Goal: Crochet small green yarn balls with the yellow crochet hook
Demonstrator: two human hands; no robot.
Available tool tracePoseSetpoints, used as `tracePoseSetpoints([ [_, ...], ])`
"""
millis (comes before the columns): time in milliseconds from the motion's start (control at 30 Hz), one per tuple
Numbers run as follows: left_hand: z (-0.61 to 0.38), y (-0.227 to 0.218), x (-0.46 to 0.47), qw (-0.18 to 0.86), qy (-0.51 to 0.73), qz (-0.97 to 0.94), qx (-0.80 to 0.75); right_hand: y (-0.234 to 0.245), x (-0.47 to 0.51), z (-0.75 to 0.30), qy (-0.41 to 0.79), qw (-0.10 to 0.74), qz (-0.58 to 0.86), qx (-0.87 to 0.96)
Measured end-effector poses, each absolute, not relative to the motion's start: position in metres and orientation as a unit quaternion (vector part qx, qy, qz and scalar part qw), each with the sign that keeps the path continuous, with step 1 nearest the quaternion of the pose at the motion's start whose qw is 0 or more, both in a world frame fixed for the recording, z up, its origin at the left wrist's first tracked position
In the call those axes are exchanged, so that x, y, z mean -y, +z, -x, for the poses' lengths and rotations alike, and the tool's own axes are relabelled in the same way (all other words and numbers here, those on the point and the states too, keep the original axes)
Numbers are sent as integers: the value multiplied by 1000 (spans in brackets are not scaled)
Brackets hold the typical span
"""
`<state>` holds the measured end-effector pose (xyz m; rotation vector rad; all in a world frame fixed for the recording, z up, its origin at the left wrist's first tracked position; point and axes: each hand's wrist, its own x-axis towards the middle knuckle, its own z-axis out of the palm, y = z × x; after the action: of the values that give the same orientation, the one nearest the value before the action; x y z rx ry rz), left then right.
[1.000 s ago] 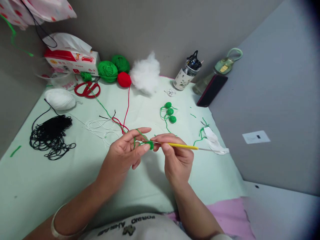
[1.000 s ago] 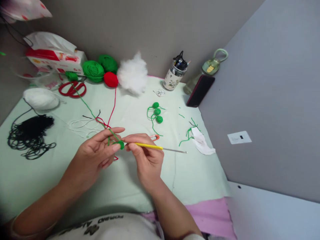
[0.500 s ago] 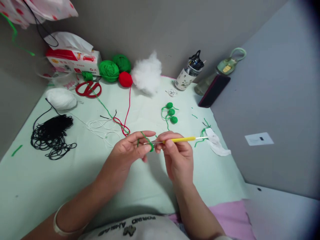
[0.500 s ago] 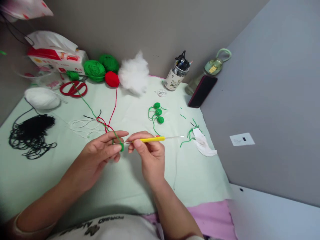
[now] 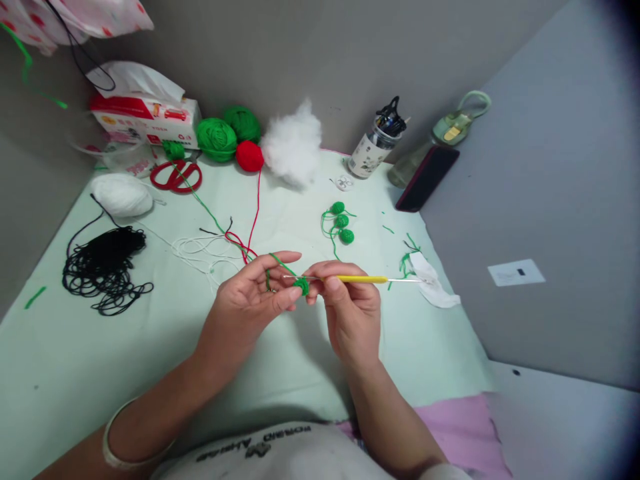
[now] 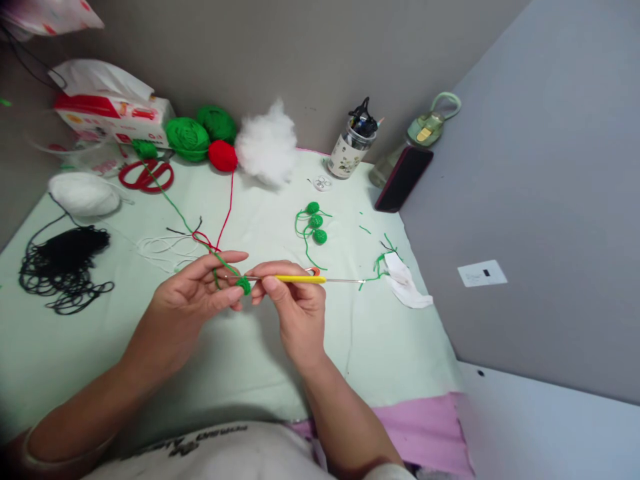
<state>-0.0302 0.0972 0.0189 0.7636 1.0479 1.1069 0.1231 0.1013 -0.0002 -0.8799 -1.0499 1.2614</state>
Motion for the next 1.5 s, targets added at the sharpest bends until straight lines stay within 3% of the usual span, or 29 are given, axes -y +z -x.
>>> tracePoseSetpoints([
  [367,34,21,-96,689,474,-332,-436,9,-103,-128,573,590,345,452],
  [467,34,21,-94,676,472,-343,-450,10,-98,-130,504,593,360,516],
  [700,30,17,-90,574,509,-391,-509,7,-90,-130,164,539,340,753],
  [933,30,17,-86,536,514,-414,-526,6,-92,-129,196,588,314,719],
  [1067,26,18,-82,500,537,-431,-525,5,-88,-129,114,522,350,770],
  [1133,24,19,-83,536,542,-401,-509,3,-86,-129,42,469,377,798],
  [1233,25,20,-89,697,492,-289,-434,-2,-84,-130,-18,459,377,805],
  [1333,31,19,-96,791,442,-199,-373,-1,-87,-132,100,529,384,750],
  [1433,36,19,-98,769,465,-204,-387,4,-93,-130,317,616,391,606],
  [1500,36,21,-97,749,477,-236,-394,7,-96,-127,418,625,372,544],
])
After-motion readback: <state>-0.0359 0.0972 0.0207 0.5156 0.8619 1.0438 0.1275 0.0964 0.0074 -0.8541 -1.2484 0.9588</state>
